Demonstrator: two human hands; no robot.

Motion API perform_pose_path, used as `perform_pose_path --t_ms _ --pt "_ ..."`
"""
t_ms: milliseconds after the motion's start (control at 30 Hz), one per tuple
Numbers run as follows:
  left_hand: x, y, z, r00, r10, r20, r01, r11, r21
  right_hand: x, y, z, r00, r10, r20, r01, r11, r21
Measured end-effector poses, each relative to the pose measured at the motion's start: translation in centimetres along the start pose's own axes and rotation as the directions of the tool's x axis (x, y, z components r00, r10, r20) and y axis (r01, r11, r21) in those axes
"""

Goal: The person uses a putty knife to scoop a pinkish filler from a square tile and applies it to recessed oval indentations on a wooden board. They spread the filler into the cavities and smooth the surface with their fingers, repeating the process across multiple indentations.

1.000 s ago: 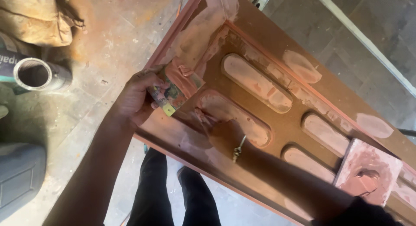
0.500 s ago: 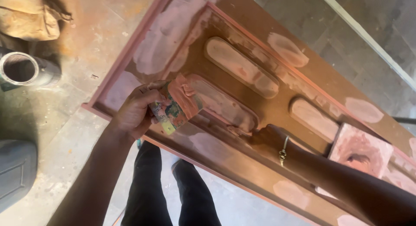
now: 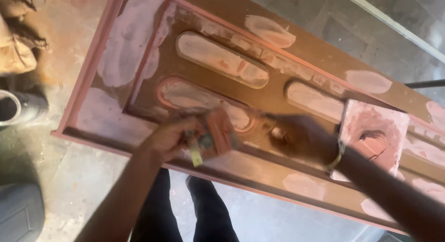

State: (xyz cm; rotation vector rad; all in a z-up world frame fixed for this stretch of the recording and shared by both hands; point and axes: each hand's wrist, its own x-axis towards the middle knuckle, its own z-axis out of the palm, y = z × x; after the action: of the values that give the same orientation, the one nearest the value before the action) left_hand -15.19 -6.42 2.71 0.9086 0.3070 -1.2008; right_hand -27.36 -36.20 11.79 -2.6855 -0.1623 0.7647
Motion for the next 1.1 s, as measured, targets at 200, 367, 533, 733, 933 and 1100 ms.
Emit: perform_pose_path --t_ms 200,367,533,733,933,1100 --pt "3.2 -2.2 1.6 0.838 0.016 0.545 0.025 0.997 -0.068 -3.5 -3.1 0.6 0.944 -0.190 -0.271 0.218 0.973 0.079" --pt "4.1 -3.7 1.9 0.830 0.005 0.557 0.081 0.988 -0.130 -5.8 -1.7 0.1 0.930 -0.173 -0.323 0.233 0.960 0.157" --pt "5.4 -5.3 4.3 0.749 -0.005 0.663 0.152 0.975 -0.165 -6.0 -1.9 3.1 0.976 -0.210 -0.056 0.043 -0.066 0.997" --pt "5.9 -4.8 3.2 0.852 0.004 0.524 0.098 0.981 -0.167 -6.1 -1.5 3.3 0.974 -0.023 -0.223 0.200 0.542 0.816" --pt "5.1 -3.2 5.9 0.900 -0.072 0.430 0.140 0.982 -0.128 -4.5 -1.8 5.2 0.837 -0.016 -0.547 -0.057 0.992 -0.116" --pt "3.0 -2.6 7.3 0.960 -0.272 -0.068 0.270 0.962 -0.031 -4.5 -0.1 4.6 0.792 -0.105 -0.602 -0.081 0.958 -0.274"
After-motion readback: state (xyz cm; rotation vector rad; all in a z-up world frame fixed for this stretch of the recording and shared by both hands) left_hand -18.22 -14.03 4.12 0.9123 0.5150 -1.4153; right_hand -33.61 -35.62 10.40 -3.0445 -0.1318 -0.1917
